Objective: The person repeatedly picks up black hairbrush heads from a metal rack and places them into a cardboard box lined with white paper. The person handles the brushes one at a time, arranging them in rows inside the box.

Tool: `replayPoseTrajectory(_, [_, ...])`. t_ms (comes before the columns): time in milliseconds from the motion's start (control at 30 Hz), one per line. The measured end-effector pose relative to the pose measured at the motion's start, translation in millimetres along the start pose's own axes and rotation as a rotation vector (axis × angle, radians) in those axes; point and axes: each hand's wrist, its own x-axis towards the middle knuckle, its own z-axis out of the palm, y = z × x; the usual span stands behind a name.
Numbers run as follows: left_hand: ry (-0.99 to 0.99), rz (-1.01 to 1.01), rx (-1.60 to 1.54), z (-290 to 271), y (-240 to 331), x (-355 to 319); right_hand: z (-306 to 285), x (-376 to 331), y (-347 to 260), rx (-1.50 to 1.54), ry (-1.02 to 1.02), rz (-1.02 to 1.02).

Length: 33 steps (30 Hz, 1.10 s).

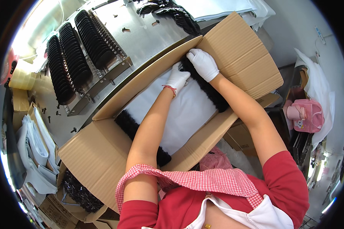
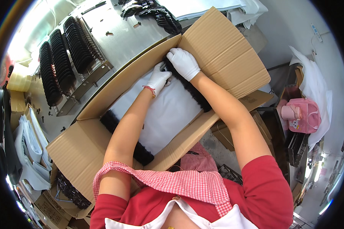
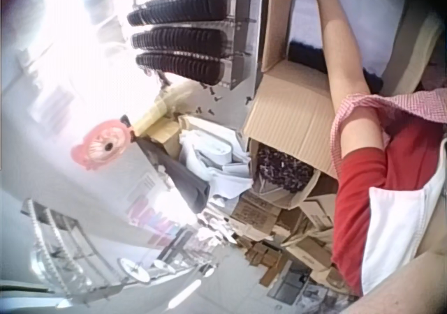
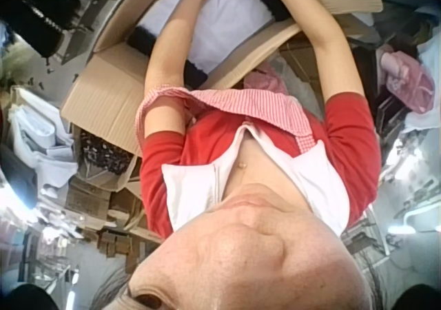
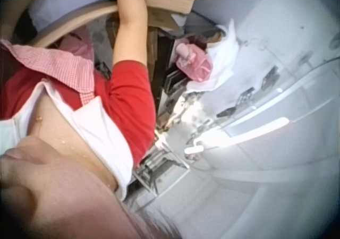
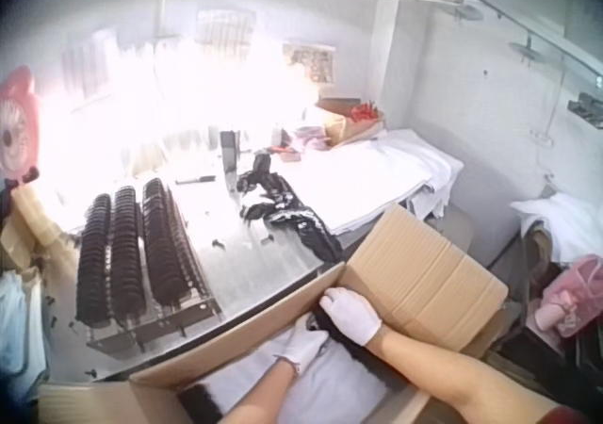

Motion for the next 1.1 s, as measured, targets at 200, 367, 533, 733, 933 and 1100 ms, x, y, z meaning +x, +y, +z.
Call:
replayPoseTrajectory(200, [0.109, 0.05, -0.064, 14.6, -13.2, -0.2, 6.2, -6.0, 0.0, 0.028, -0.084, 0.021])
replayPoseTrajectory(367, [0.198, 0.28, -0.01, 17.2, -42.7, 13.0, 3.6, -4.5, -8.9, -0.056, -0.164, -0.046])
replayPoseTrajectory(533, [0.218, 0.418, 0.198, 27.2, -52.3, 15.2, -4.2, -20.2, -20.8, -0.166, -0.011, 0.015])
replayPoseTrajectory(733, [0.211, 0.41, 0.301, 28.4, -47.7, 15.6, 12.2, -6.7, -18.6, -0.157, -0.348, 0.198])
replayPoseTrajectory(933, [0.182, 0.337, 0.479, 27.9, -29.5, 2.5, 2.4, -14.9, -25.6, -0.631, -0.53, -0.079])
replayPoseTrajectory(1100, [0.161, 0.36, 0.712, 17.5, -25.9, 12.1, -4.4, 18.4, -29.5, -0.613, -0.765, -0.265])
